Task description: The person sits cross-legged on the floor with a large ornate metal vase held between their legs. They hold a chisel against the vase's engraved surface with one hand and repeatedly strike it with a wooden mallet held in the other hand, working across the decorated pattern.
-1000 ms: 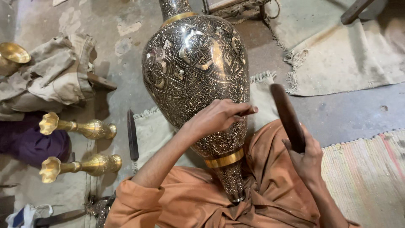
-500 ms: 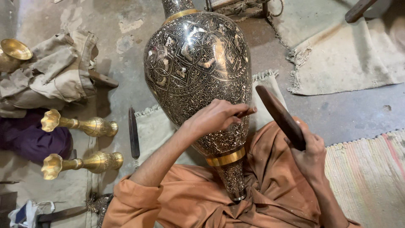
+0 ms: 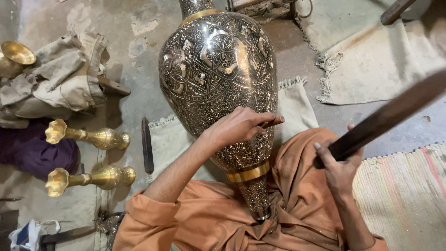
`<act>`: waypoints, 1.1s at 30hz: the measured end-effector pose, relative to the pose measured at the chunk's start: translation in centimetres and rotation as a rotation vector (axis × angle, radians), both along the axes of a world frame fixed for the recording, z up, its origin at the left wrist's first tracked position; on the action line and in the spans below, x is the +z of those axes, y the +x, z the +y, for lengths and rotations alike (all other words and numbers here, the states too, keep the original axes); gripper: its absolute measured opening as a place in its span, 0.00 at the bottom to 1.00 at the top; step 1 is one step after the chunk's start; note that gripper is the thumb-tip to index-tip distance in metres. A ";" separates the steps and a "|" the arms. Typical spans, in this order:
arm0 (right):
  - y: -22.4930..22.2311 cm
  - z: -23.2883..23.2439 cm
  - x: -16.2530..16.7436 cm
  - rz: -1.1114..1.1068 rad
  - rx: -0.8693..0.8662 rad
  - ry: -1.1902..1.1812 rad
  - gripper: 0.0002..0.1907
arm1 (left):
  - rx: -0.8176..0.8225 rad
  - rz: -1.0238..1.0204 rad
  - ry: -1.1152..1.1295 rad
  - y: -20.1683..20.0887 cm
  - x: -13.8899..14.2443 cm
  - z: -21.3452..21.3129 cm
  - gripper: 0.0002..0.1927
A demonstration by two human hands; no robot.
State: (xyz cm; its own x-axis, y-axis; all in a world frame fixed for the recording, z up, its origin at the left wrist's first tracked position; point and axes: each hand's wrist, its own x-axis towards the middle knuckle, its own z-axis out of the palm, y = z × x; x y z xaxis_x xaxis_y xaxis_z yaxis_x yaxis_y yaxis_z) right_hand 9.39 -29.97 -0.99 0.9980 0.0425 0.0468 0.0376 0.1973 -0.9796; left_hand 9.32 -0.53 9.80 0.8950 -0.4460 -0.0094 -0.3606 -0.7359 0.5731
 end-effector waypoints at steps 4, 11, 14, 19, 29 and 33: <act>-0.2 0.0 0.2 -0.480 -0.010 -1.014 0.46 | 0.012 -0.005 0.010 0.1 0.0 -0.1 0.25; -0.6 0.4 -0.3 -0.473 -0.039 -0.777 0.36 | -0.012 -0.018 0.007 0.3 0.1 0.0 0.28; -0.7 0.3 -0.5 -0.119 -0.071 -0.610 0.29 | -0.032 -0.033 -0.006 0.5 0.2 0.0 0.28; -0.7 -0.1 -0.5 -0.375 0.035 -0.906 0.33 | 0.024 0.107 0.036 0.4 0.3 -0.5 0.27; -0.6 -1.2 -0.5 -0.385 0.018 -0.937 0.34 | -0.051 -0.064 -0.002 0.5 -0.4 -0.1 0.28; -0.5 -2.7 -0.7 -0.413 0.047 -1.143 0.35 | 0.027 -0.007 0.040 -0.1 0.1 -0.4 0.30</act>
